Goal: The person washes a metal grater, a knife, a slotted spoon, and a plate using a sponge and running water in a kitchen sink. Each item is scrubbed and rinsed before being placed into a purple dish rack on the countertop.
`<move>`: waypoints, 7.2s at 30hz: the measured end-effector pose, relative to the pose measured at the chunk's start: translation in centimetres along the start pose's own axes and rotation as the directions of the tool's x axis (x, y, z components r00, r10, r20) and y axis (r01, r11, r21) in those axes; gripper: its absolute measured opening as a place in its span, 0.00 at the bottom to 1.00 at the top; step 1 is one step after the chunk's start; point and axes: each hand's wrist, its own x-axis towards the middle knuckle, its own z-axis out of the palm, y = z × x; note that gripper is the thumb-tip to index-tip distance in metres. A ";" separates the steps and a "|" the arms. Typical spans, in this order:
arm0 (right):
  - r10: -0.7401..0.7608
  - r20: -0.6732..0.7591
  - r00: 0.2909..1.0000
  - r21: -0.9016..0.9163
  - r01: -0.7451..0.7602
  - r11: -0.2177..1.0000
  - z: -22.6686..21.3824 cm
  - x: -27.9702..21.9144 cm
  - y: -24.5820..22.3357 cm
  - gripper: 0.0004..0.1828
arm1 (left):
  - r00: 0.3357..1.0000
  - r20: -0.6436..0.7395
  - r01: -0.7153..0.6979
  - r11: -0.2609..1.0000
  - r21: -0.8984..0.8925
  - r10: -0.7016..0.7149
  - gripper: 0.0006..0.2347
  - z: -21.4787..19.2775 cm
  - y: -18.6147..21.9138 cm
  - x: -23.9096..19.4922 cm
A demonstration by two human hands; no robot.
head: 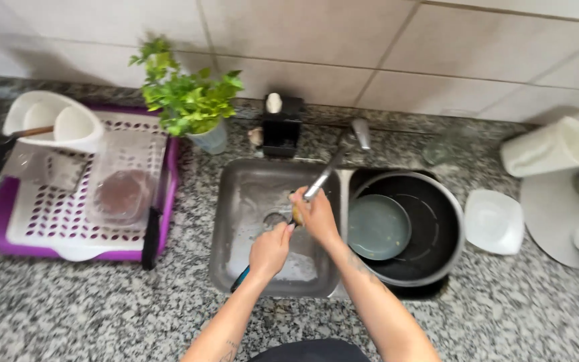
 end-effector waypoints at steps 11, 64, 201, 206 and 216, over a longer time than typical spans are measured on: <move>0.283 0.028 0.959 0.019 -0.284 0.959 0.0 1.0 1.1 0.11 | 0.995 -0.047 -0.084 0.996 -0.019 0.083 0.20 1.0 -1.7 -1.9; 0.591 -0.322 0.740 0.559 -0.355 0.749 2.0 1.2 5.0 0.14 | 0.987 -0.065 -0.162 0.915 -0.370 0.148 0.18 3.6 -6.4 2.0; -0.268 -0.174 0.948 -0.278 0.214 0.937 1.4 -1.3 3.4 0.09 | 0.997 0.074 0.067 -0.274 -0.959 -0.014 0.21 5.8 0.4 12.4; -0.346 -0.130 0.929 -0.558 0.220 0.800 -1.2 0.0 4.1 0.05 | 0.997 0.071 0.070 -0.249 -0.966 0.003 0.25 7.6 1.8 11.6; -0.455 -0.135 0.880 -0.620 0.283 0.731 -0.6 1.1 4.7 0.09 | 0.997 0.079 0.073 -0.263 -0.962 -0.013 0.33 5.1 2.4 12.2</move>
